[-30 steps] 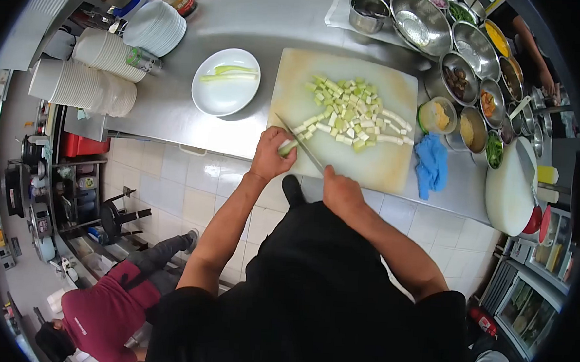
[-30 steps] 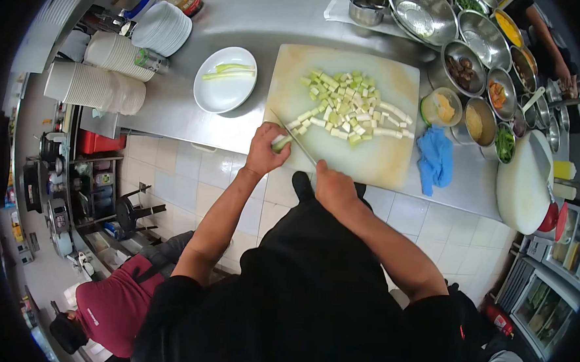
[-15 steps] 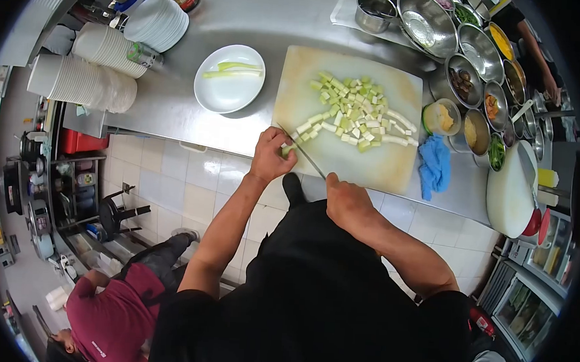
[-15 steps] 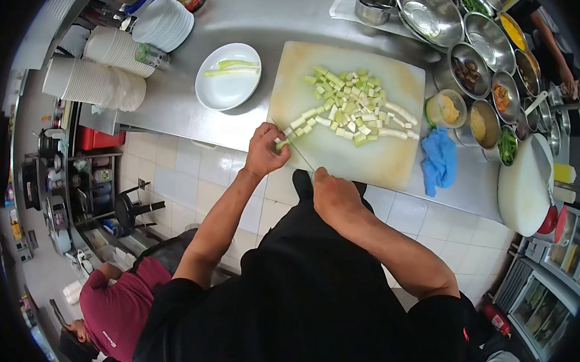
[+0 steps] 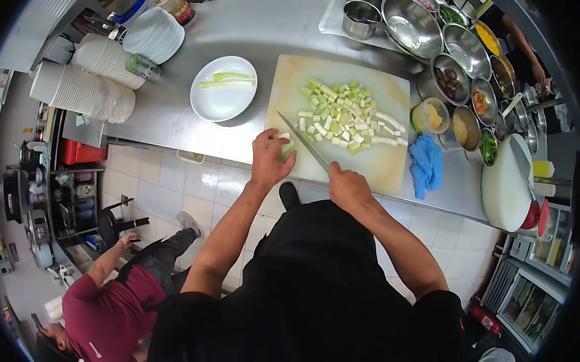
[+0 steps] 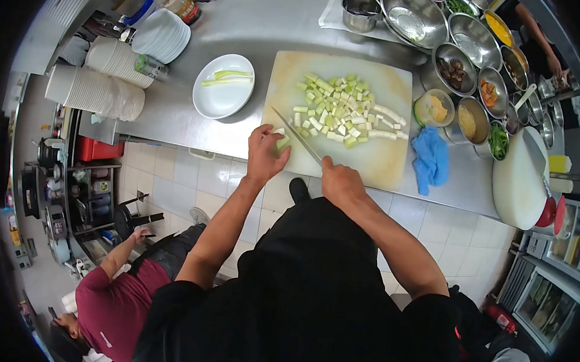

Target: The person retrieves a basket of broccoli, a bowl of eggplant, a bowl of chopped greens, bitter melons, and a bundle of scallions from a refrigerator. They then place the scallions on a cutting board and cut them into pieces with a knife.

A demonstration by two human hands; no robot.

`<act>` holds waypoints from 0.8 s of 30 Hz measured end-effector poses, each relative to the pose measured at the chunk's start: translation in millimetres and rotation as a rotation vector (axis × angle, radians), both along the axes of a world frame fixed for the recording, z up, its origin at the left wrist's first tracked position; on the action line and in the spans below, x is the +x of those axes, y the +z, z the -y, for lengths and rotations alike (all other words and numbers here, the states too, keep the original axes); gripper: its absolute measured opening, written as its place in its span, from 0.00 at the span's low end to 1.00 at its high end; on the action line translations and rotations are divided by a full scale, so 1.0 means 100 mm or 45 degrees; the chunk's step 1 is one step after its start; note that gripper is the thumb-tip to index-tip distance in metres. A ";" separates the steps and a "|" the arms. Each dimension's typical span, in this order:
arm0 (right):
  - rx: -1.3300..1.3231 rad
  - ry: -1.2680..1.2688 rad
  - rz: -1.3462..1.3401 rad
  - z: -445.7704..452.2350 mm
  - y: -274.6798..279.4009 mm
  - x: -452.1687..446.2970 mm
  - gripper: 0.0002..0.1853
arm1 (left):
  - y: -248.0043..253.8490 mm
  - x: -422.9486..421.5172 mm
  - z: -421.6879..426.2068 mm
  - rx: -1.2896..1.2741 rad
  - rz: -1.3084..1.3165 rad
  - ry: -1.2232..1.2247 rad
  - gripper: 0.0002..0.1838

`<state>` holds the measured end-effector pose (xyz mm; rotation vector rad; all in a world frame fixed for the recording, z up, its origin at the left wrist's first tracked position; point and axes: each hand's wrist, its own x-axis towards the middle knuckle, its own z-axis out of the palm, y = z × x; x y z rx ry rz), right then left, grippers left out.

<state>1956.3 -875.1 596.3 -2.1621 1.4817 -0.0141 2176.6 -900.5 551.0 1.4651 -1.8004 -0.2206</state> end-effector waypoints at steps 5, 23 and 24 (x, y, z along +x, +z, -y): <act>0.036 0.024 0.020 -0.17 0.23 -0.09 0.10 | -0.19 0.01 -0.17 -0.035 0.036 0.031 0.13; 0.108 0.085 0.124 -0.48 0.21 -0.45 0.10 | 0.11 0.16 -0.12 0.098 -0.051 0.083 0.15; 0.130 0.045 0.104 -0.50 0.29 -0.44 0.11 | 0.09 0.34 0.02 0.000 -0.068 0.124 0.16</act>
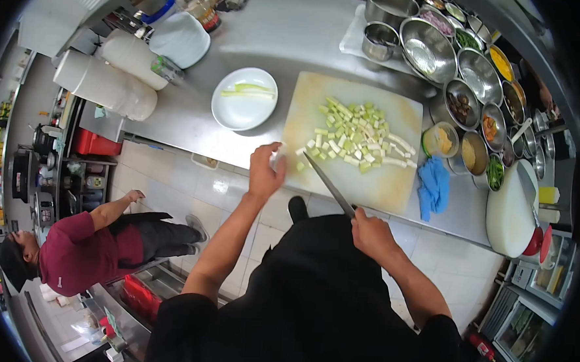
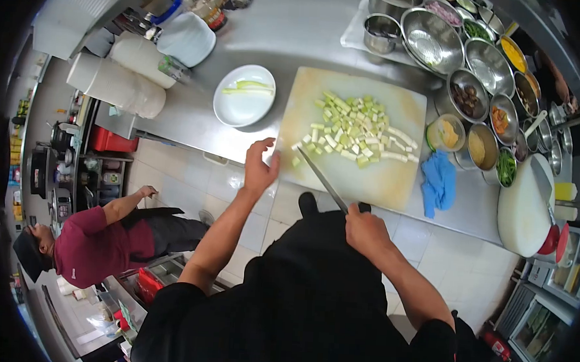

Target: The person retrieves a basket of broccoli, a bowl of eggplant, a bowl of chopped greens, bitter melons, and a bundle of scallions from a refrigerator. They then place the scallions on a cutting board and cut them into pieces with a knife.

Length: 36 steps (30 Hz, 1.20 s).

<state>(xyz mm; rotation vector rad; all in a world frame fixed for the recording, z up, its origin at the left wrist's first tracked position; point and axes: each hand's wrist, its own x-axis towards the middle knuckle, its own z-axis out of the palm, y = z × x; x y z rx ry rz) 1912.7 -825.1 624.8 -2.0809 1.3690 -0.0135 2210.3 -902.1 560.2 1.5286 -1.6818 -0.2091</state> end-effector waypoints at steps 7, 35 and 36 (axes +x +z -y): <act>0.059 0.075 0.073 0.26 -0.37 0.49 0.11 | 0.06 0.93 1.39 0.102 0.520 0.070 0.26; -0.047 -0.331 0.124 0.94 -0.53 0.13 0.12 | -0.07 -0.60 0.38 0.365 0.589 -0.199 0.22; -0.043 -0.314 0.121 0.94 -0.54 0.12 0.12 | -0.05 -0.65 0.34 0.335 0.510 -0.157 0.24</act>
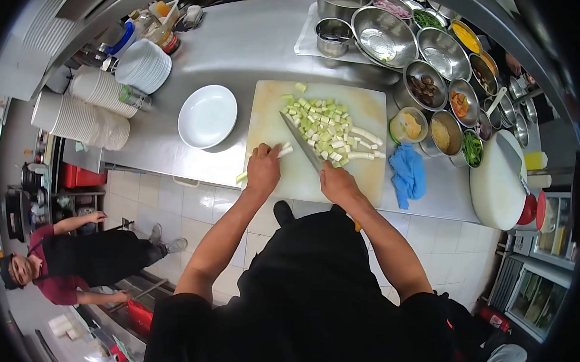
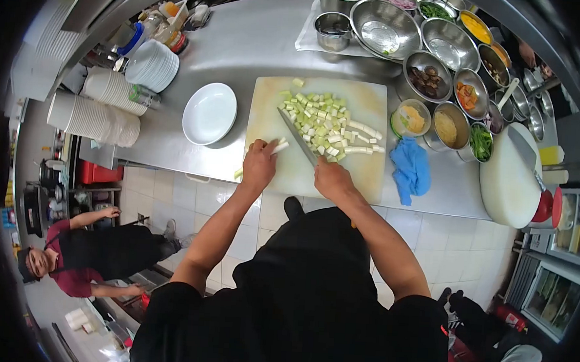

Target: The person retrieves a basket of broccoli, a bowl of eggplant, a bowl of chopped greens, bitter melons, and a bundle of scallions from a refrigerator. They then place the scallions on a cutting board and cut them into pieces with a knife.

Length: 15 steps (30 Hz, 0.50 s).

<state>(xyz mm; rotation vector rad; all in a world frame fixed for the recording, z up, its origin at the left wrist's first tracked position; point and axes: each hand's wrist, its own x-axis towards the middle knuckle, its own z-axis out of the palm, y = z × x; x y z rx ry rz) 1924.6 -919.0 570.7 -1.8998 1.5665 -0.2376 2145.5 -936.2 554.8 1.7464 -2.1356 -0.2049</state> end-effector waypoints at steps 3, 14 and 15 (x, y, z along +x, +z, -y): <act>-0.015 0.050 -0.024 -0.02 0.01 0.01 0.12 | 0.13 -0.02 -0.03 0.118 -0.203 0.096 0.24; -0.091 0.144 -0.183 -0.17 0.09 -0.02 0.10 | 0.05 -0.02 -0.07 -0.008 -0.380 -0.101 0.21; -0.088 0.149 -0.185 -0.18 0.13 -0.03 0.10 | 0.06 -0.02 -0.07 0.000 -0.400 -0.149 0.20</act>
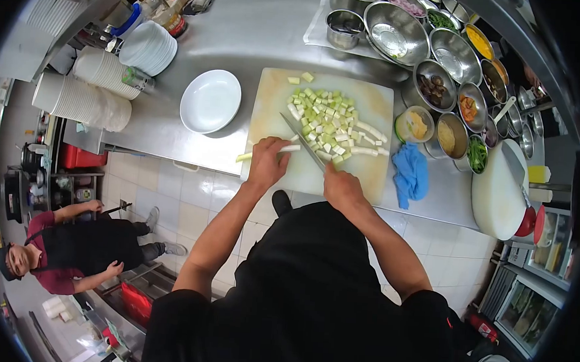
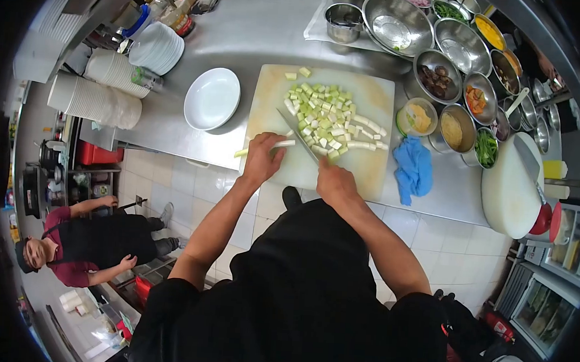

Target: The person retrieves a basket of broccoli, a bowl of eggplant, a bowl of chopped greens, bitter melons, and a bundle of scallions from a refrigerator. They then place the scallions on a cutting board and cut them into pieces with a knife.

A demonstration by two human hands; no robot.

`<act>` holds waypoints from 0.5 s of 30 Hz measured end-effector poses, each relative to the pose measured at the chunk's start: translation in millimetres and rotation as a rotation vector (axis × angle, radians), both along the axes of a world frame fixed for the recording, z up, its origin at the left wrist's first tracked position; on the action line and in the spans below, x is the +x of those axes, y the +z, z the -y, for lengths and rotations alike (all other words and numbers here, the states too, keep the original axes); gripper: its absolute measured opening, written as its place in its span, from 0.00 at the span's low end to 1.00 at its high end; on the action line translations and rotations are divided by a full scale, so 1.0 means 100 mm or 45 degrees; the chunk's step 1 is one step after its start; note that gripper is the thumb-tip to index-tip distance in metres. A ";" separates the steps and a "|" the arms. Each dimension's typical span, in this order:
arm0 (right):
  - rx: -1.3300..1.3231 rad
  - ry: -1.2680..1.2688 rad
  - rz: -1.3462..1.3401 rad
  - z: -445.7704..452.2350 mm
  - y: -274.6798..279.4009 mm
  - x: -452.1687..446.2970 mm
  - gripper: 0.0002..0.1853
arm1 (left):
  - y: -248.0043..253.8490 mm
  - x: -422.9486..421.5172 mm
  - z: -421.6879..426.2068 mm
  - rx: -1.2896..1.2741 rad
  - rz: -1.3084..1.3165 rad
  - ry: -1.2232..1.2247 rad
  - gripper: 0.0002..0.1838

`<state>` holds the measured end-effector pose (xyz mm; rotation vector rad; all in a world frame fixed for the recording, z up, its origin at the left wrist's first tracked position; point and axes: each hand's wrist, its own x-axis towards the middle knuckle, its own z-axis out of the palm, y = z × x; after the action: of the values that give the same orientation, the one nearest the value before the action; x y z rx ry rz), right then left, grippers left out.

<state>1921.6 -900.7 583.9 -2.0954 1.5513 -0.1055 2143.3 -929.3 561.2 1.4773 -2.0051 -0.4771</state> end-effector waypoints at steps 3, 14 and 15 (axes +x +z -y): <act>0.082 -0.001 -0.027 -0.06 0.18 -0.04 0.08 | 0.03 -0.03 0.02 -0.062 -0.066 0.080 0.16; -0.027 -0.104 -0.045 -0.27 0.30 -0.06 0.08 | -0.07 0.08 0.29 -0.033 -0.113 0.263 0.13; -0.025 -0.102 -0.045 -0.26 0.28 -0.04 0.08 | -0.08 0.07 0.32 -0.007 -0.042 0.248 0.14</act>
<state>1917.2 -874.8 612.0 -2.0606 1.6618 -0.1134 2150.0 -961.7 552.9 1.6310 -1.8127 -0.4102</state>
